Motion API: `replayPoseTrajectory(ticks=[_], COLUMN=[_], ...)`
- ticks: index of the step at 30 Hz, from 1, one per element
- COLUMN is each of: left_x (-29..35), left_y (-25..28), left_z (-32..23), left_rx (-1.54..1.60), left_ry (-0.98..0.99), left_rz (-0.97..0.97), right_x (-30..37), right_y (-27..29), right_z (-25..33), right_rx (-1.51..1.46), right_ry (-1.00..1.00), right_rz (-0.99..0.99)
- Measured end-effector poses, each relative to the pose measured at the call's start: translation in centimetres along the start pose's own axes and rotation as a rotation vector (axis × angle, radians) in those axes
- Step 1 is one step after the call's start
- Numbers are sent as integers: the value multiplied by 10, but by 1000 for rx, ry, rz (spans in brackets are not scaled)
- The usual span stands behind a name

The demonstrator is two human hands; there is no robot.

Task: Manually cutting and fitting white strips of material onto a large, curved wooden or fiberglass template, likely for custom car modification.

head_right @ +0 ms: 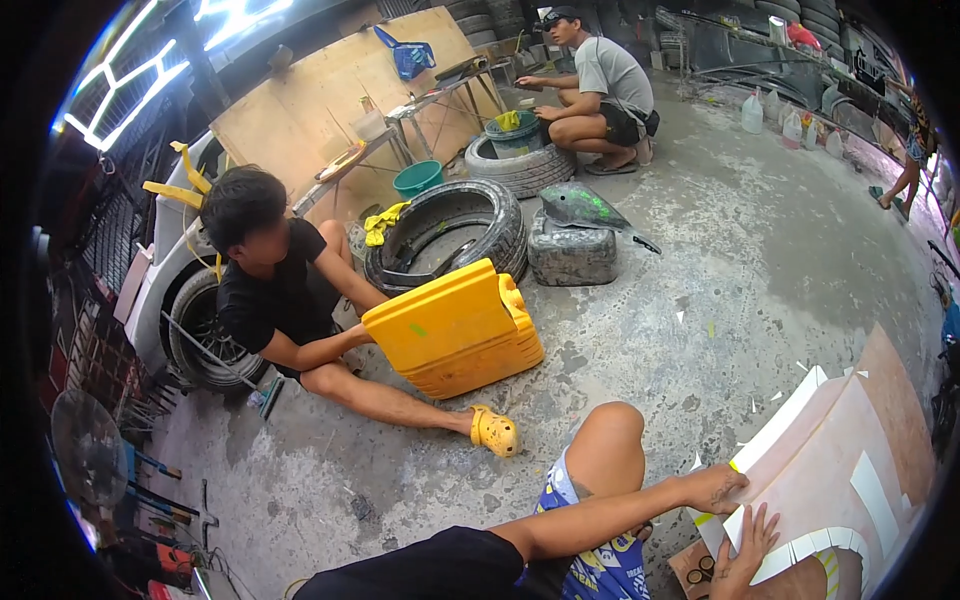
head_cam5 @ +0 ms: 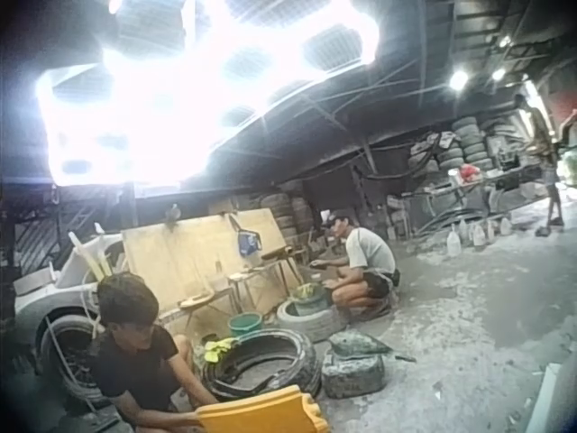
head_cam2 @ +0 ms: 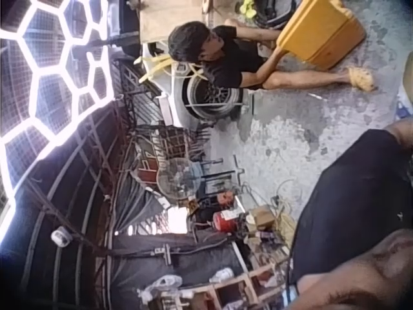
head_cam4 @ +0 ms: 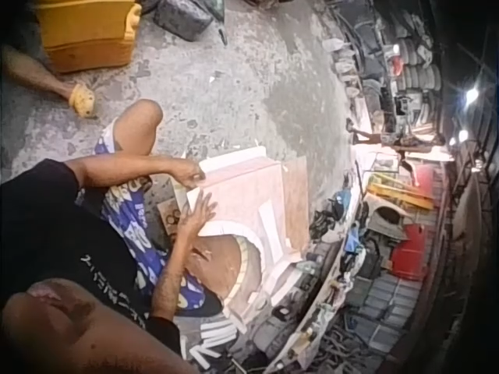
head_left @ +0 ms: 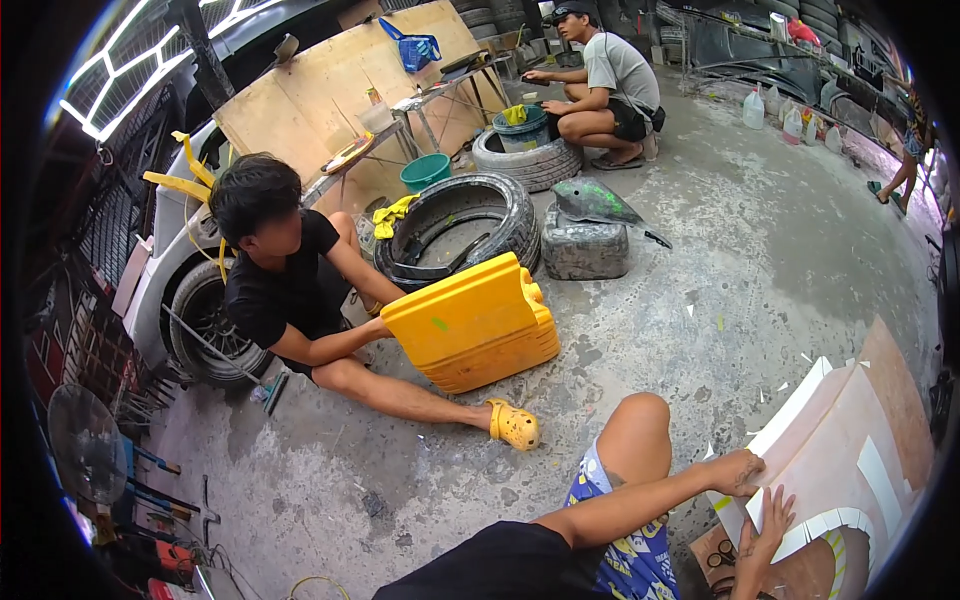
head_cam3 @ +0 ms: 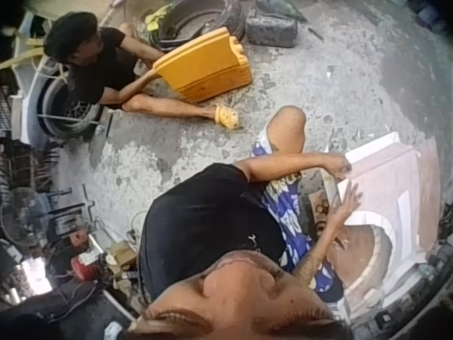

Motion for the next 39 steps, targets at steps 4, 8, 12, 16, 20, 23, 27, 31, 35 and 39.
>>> replayPoseTrajectory(ticks=[4,8,12,16,20,23,27,31,35,39], left_x=[-1,-2,-1,-2,-4,-5,-3,3,-1,-3], left_y=[-2,-4,2,3,2,2,2,2,-9,-17], left_z=[0,1,-3,-3,-1,1,-1,-1,-8,12], left_rx=[-10,16,13,37,32,36,30,9,51,0], left_ry=[6,59,15,79,62,54,39,10,42,-11], left_rz=[16,59,12,54,62,58,29,8,66,86], right_x=[-2,0,-1,1,-1,-1,0,3,9,8], right_y=[-11,-11,-14,-2,1,0,-2,-3,-3,-8], right_z=[-13,-15,-15,-2,1,0,-3,0,-18,-19], right_rx=[53,47,50,4,4,10,-5,-1,14,13], right_ry=[-1,-3,3,-8,-17,-9,5,0,-69,141], right_rz=[11,-6,2,-9,-2,4,-15,8,-10,-160])
Point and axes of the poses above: each hand's wrist, its own x-axis away from the middle knuckle, its own y-axis out of the back of the hand, z = x × y, the point moved 8 cm from there along -x, towards the middle knuckle, and after that the axes turned 6 degrees about x, right-handed, at the moved point
